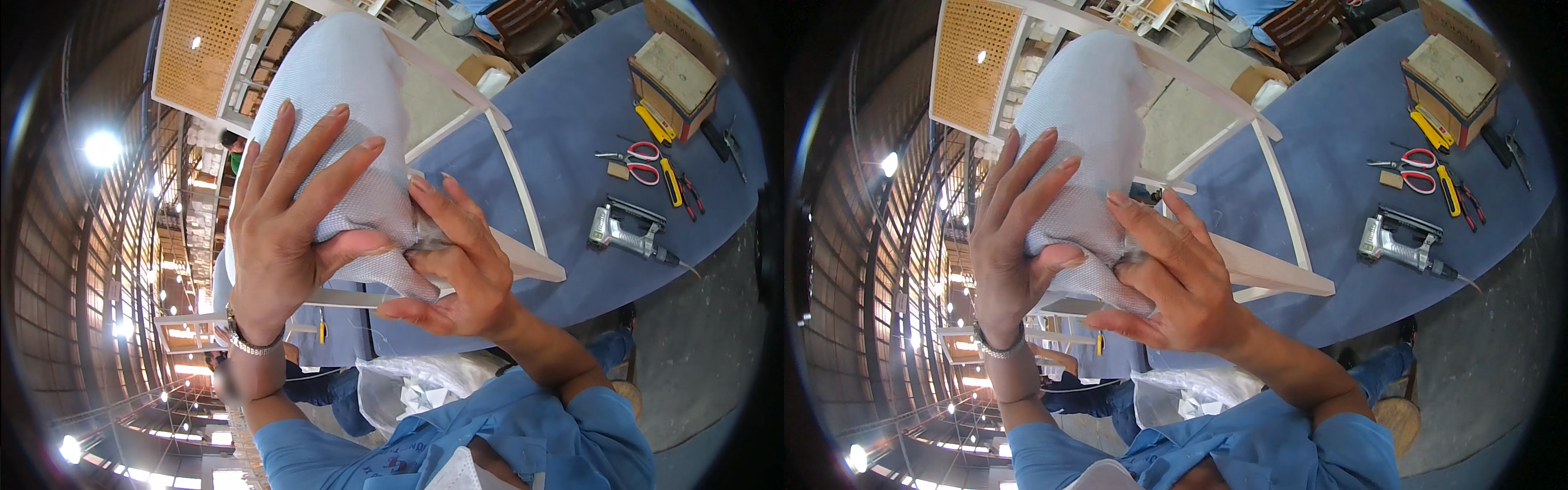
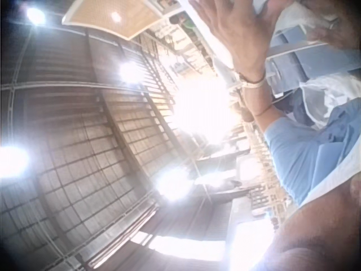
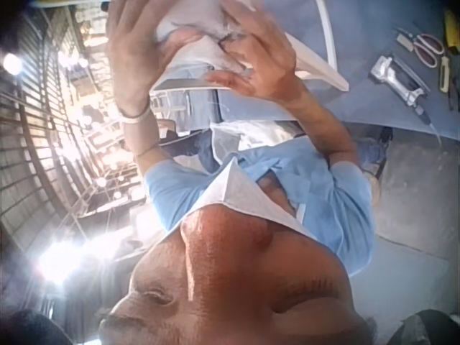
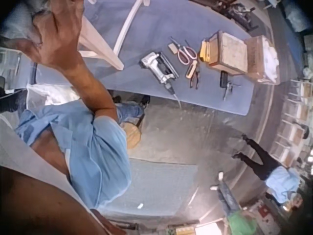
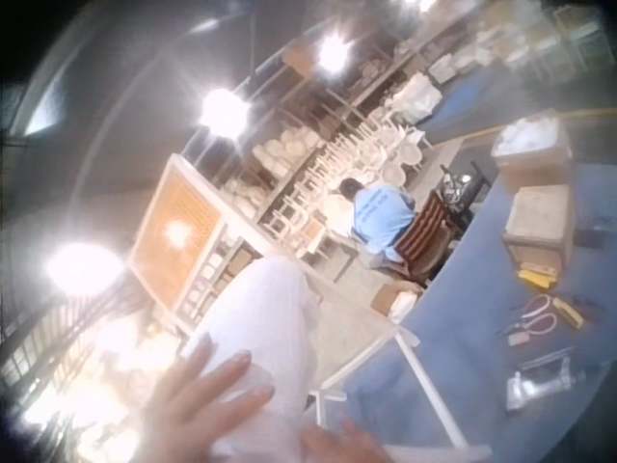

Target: The person covers a white chair seat with a light blue fabric, using a staple gun to secure the material to the underside of the seat. They trim excess fabric with scissors and a utility knife, then smooth and restaple the edges to complete the upholstery.

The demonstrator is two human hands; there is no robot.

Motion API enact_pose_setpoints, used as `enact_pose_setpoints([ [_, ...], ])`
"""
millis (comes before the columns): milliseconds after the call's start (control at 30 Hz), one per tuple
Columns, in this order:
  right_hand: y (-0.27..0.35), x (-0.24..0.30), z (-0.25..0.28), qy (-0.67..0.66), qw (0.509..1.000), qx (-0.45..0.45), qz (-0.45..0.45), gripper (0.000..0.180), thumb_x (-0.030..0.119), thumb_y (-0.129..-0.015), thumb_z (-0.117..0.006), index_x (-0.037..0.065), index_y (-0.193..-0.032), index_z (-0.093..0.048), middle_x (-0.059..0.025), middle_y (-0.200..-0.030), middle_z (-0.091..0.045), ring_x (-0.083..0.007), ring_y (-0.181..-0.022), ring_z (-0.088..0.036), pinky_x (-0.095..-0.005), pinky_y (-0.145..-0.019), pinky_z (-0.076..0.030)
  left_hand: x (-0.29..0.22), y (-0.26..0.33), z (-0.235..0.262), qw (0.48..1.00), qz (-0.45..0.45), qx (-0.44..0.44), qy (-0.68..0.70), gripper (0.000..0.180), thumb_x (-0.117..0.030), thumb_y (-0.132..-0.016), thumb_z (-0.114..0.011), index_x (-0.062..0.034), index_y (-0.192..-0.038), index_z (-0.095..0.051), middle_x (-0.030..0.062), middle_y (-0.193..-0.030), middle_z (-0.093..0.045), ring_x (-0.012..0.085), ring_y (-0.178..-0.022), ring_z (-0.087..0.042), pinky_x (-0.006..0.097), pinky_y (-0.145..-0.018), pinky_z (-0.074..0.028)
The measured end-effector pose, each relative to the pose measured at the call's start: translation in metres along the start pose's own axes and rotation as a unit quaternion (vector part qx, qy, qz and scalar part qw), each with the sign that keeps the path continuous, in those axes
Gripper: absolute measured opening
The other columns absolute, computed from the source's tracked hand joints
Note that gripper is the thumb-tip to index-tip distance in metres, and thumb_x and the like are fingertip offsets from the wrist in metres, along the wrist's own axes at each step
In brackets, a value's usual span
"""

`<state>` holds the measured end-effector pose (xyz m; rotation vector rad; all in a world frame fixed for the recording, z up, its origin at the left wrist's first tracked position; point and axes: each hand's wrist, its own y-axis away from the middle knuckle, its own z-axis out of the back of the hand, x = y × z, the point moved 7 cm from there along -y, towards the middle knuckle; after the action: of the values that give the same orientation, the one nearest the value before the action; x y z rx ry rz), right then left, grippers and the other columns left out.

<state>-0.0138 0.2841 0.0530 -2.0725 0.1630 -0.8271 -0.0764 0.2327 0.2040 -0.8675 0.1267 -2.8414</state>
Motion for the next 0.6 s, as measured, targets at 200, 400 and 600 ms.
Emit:
enact_pose_setpoints([
  [200, 0.003, 0.004, 0.001, 0.072, 0.997, 0.010, 0.023, 0.034, 0.031, -0.089, -0.073, 0.003, -0.076, -0.059, -0.0232, -0.133, -0.060, -0.0365, -0.121, -0.061, -0.0564, -0.109, -0.037, 0.001, 0.004, 0.000, 0.999, 0.017, -0.048, 0.006, 0.074, -0.065, -0.070, -0.066, -0.0250, -0.132, -0.064, 0.0046, -0.141, -0.059, 0.0405, -0.136, -0.047, 0.055, -0.106, -0.041],
  [400, -0.009, 0.005, 0.002, 0.082, 0.993, 0.077, -0.035, 0.028, 0.023, -0.090, -0.068, 0.002, -0.074, -0.060, -0.0216, -0.136, -0.058, -0.0360, -0.125, -0.056, -0.0570, -0.107, -0.037, 0.000, 0.005, 0.000, 0.998, 0.030, -0.056, -0.008, 0.076, -0.066, -0.071, -0.066, -0.0226, -0.134, -0.063, 0.0045, -0.140, -0.060, 0.0388, -0.136, -0.048, 0.055, -0.107, -0.040],
  [600, -0.011, 0.000, 0.001, 0.003, 0.996, 0.063, -0.064, 0.025, 0.017, -0.088, -0.070, 0.000, -0.073, -0.059, -0.0220, -0.137, -0.056, -0.0347, -0.118, -0.058, -0.0464, -0.097, -0.045, -0.004, 0.002, 0.003, 0.998, 0.027, -0.050, -0.026, 0.080, -0.070, -0.076, -0.060, -0.0105, -0.129, -0.065, 0.0149, -0.135, -0.062, 0.0415, -0.136, -0.047, 0.051, -0.110, -0.041],
])
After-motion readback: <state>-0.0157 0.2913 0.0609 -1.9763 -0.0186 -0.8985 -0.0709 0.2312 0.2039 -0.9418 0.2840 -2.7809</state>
